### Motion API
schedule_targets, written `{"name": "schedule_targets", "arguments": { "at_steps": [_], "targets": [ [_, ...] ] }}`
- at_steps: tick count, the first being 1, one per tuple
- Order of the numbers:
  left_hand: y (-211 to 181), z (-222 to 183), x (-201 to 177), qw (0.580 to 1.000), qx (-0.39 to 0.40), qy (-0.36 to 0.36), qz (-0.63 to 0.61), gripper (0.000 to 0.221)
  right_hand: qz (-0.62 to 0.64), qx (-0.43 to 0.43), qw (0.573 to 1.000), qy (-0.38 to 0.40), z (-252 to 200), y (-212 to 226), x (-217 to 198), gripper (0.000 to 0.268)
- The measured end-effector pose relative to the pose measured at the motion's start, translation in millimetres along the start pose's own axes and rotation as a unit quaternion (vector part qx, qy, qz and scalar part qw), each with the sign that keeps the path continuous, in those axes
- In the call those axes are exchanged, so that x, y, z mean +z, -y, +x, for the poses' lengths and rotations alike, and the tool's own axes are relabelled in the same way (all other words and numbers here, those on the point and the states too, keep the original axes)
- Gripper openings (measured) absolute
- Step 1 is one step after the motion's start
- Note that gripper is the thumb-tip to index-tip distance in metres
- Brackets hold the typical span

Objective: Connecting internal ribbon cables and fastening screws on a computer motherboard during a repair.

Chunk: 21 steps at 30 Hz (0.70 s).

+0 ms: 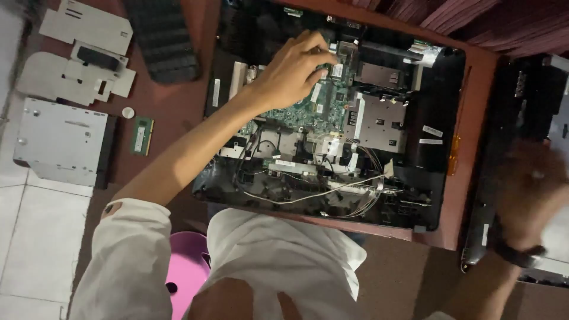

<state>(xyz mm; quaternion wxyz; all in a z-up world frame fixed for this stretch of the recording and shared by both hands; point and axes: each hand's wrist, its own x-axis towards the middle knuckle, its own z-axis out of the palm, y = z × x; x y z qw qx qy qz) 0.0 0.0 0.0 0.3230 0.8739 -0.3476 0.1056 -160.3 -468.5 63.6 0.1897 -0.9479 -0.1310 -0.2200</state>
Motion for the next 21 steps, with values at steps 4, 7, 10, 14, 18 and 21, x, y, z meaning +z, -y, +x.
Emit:
{"name": "schedule_targets", "arguments": {
  "at_steps": [4, 7, 10, 14, 18, 21],
  "targets": [
    [1.1, -1.8, 3.6, 1.000, 0.015, -0.008, -0.023, 0.026, 0.206, 0.378, 0.902, 0.011, 32.0, 17.7, -4.1, 0.024],
    [-0.8, -1.0, 5.5, 0.998, 0.026, 0.004, -0.058, 0.019, 0.169, 0.057, 0.984, 0.028, 72.4, 57.6, 2.3, 0.033],
    [-1.8, -0.2, 2.0, 0.998, 0.015, 0.003, -0.066, 0.016, 0.196, 0.071, 0.977, 0.042, 82.4, 25.8, 28.7, 0.041],
    [-1.2, -0.4, 3.9, 0.999, 0.040, 0.010, -0.010, 0.024, -0.147, -0.073, 0.986, 0.035, 51.5, -42.4, 68.9, 0.012],
    [10.8, -0.6, 14.5, 0.997, 0.071, -0.002, 0.042, 0.011, -0.197, 0.010, 0.973, 0.116, 40.4, -26.3, 72.0, 0.023],
    [7.5, -0.9, 13.1, 0.998, 0.046, 0.010, 0.032, 0.012, -0.239, 0.057, 0.958, 0.148, 50.6, 15.4, 59.7, 0.043]
  ]
}}
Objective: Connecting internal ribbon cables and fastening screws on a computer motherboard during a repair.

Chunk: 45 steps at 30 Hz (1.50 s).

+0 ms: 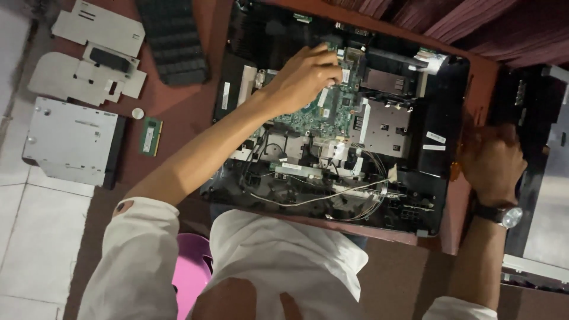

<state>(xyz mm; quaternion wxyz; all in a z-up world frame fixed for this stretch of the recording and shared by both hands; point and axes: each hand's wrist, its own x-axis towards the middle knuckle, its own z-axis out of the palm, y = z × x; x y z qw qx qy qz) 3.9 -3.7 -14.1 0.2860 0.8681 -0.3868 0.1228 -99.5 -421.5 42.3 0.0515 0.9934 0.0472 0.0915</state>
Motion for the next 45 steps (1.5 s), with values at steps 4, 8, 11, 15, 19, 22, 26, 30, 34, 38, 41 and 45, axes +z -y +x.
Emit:
{"name": "schedule_targets", "arguments": {
  "at_steps": [4, 8, 11, 15, 19, 22, 26, 30, 34, 38, 41, 45],
  "targets": [
    [-4.3, 4.8, -6.3, 1.000, 0.009, 0.011, -0.008, 0.023, -0.055, -0.042, 0.996, -0.063, 2.5, -18.6, 27.2, 0.017],
    [-5.5, 21.6, -13.5, 0.992, 0.022, 0.113, 0.043, 0.028, 0.079, 0.062, 0.992, 0.079, 12.1, -20.1, 25.3, 0.045],
    [-3.5, 31.7, -16.7, 0.988, 0.044, 0.142, 0.044, 0.025, 0.093, 0.058, 0.990, 0.093, 16.6, -40.1, 31.4, 0.030],
    [2.7, 27.4, -10.8, 0.986, 0.083, 0.133, 0.052, 0.031, 0.149, 0.025, 0.988, 0.028, 6.3, -44.6, -4.2, 0.020],
    [3.4, 26.1, -15.0, 0.990, 0.073, 0.121, -0.013, 0.025, 0.102, -0.059, 0.991, -0.062, 7.8, -40.6, -31.5, 0.016],
    [3.2, 23.2, -12.6, 0.990, 0.066, 0.125, -0.001, 0.023, 0.111, -0.064, 0.990, -0.056, 16.1, -11.2, -63.3, 0.018],
    [0.0, 20.2, -10.8, 0.986, 0.066, 0.144, 0.051, 0.043, 0.318, -0.146, 0.936, -0.028, 40.0, 61.2, -107.1, 0.007],
    [-11.6, 23.4, -26.5, 0.975, -0.028, 0.218, -0.026, 0.052, 0.462, -0.171, 0.870, 0.002, 61.9, 113.0, -87.0, 0.020],
    [-3.5, 20.0, -21.2, 0.984, 0.023, 0.171, 0.043, 0.051, 0.459, -0.146, 0.876, 0.018, 70.7, 134.8, -55.9, 0.016],
    [-2.2, 18.4, -26.6, 0.991, 0.115, 0.037, -0.052, 0.021, 0.420, -0.082, 0.904, 0.015, 72.3, 130.1, -30.2, 0.014],
    [8.3, 15.0, -1.5, 0.988, 0.140, 0.009, 0.066, 0.020, 0.431, -0.079, 0.899, 0.016, 72.6, 127.9, -22.7, 0.014],
    [3.8, 17.3, -4.2, 0.995, 0.101, 0.021, -0.002, 0.008, 0.435, -0.081, 0.897, 0.010, 73.8, 128.0, -14.7, 0.013]
  ]
}}
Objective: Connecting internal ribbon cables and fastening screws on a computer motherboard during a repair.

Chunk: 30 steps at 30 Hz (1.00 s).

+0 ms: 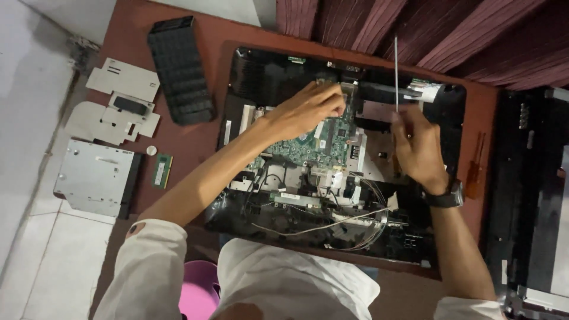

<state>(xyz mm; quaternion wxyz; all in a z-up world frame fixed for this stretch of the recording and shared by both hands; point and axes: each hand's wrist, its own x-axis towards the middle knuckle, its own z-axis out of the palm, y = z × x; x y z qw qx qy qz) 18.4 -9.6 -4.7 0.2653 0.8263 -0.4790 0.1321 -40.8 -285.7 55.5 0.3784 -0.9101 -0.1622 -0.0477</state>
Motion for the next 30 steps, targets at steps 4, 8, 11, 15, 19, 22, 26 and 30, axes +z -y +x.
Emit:
{"name": "schedule_targets", "arguments": {
  "at_steps": [4, 8, 11, 15, 19, 22, 26, 30],
  "targets": [
    [2.1, 2.2, -2.7, 0.997, -0.066, 0.000, -0.050, 0.017, 0.022, 0.014, 1.000, 0.011, -2.3, -1.4, 3.7, 0.015],
    [9.2, -2.2, 3.6, 0.997, -0.069, -0.016, -0.032, 0.013, -0.003, -0.010, 1.000, 0.023, -0.3, 7.8, 0.6, 0.017],
    [8.2, -1.6, -3.1, 0.995, -0.067, -0.025, -0.067, 0.011, -0.006, -0.006, 1.000, 0.029, -0.8, 5.7, 2.1, 0.015],
    [6.1, -4.1, -14.1, 0.964, -0.087, -0.017, -0.250, 0.007, 0.007, -0.002, 0.999, 0.040, 1.0, 19.0, 1.2, 0.016],
    [-15.5, 0.4, -35.6, 0.985, -0.008, 0.002, 0.173, 0.019, 0.006, 0.004, 0.999, 0.044, -4.3, 4.5, 3.0, 0.016],
    [-17.5, 1.7, -41.1, 0.976, 0.014, 0.012, 0.216, 0.022, 0.000, 0.005, 0.999, 0.045, -5.0, 4.4, 2.7, 0.019],
    [-7.9, 2.4, -26.7, 0.988, 0.002, -0.001, 0.155, 0.033, 0.000, 0.001, 0.999, 0.047, -4.7, 13.5, 0.3, 0.016],
    [-1.4, -0.3, -16.7, 0.988, -0.006, 0.007, 0.155, 0.036, -0.006, 0.001, 0.999, 0.045, -5.2, 22.6, 0.9, 0.017]
  ]
}}
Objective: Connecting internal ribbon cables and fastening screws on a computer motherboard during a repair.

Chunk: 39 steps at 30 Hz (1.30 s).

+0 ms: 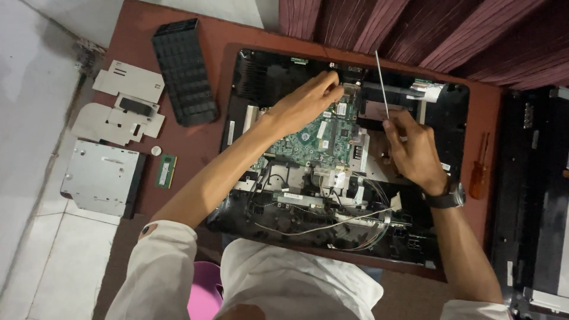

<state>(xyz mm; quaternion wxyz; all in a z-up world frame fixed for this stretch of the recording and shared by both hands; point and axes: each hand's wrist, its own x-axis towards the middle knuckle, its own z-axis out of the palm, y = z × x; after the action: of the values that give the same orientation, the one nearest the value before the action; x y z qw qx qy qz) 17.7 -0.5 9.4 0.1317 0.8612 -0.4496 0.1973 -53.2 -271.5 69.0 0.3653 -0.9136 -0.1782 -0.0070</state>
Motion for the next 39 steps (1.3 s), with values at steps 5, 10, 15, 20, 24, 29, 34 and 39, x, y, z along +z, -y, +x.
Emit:
{"name": "schedule_targets", "arguments": {
  "at_steps": [5, 10, 15, 20, 24, 29, 34, 39],
  "targets": [
    [0.5, 0.6, -4.1, 0.999, -0.019, -0.005, -0.046, 0.032, 0.003, -0.003, 1.000, 0.000, -0.5, -8.0, 0.7, 0.018],
    [-2.3, 1.8, -9.7, 0.986, -0.049, -0.012, -0.159, 0.026, 0.013, -0.005, 1.000, 0.004, 0.4, -21.5, 4.6, 0.016],
    [-7.7, 7.9, -21.3, 0.957, -0.072, -0.031, -0.279, 0.022, 0.008, -0.024, 1.000, -0.005, 1.0, -18.3, 3.8, 0.016],
    [-5.3, 3.4, -26.2, 0.952, -0.075, 0.003, -0.297, 0.024, 0.010, -0.018, 1.000, 0.003, 0.6, -20.3, 6.1, 0.017],
    [-4.4, 3.5, -21.8, 0.975, -0.055, 0.009, -0.214, 0.029, 0.005, -0.021, 1.000, 0.006, 0.0, -21.1, 4.5, 0.016],
    [4.1, 2.5, 6.6, 0.996, -0.028, 0.011, -0.082, 0.044, 0.001, -0.023, 1.000, 0.013, 1.0, -20.1, 6.5, 0.015],
    [1.9, 7.6, -0.9, 0.991, -0.055, 0.023, -0.117, 0.044, 0.002, -0.029, 1.000, 0.011, 2.3, -20.1, 4.5, 0.016],
    [-4.3, 8.8, -3.5, 0.962, -0.104, -0.047, -0.248, 0.024, -0.004, -0.029, 1.000, 0.011, 1.3, -26.3, 7.2, 0.016]
  ]
}}
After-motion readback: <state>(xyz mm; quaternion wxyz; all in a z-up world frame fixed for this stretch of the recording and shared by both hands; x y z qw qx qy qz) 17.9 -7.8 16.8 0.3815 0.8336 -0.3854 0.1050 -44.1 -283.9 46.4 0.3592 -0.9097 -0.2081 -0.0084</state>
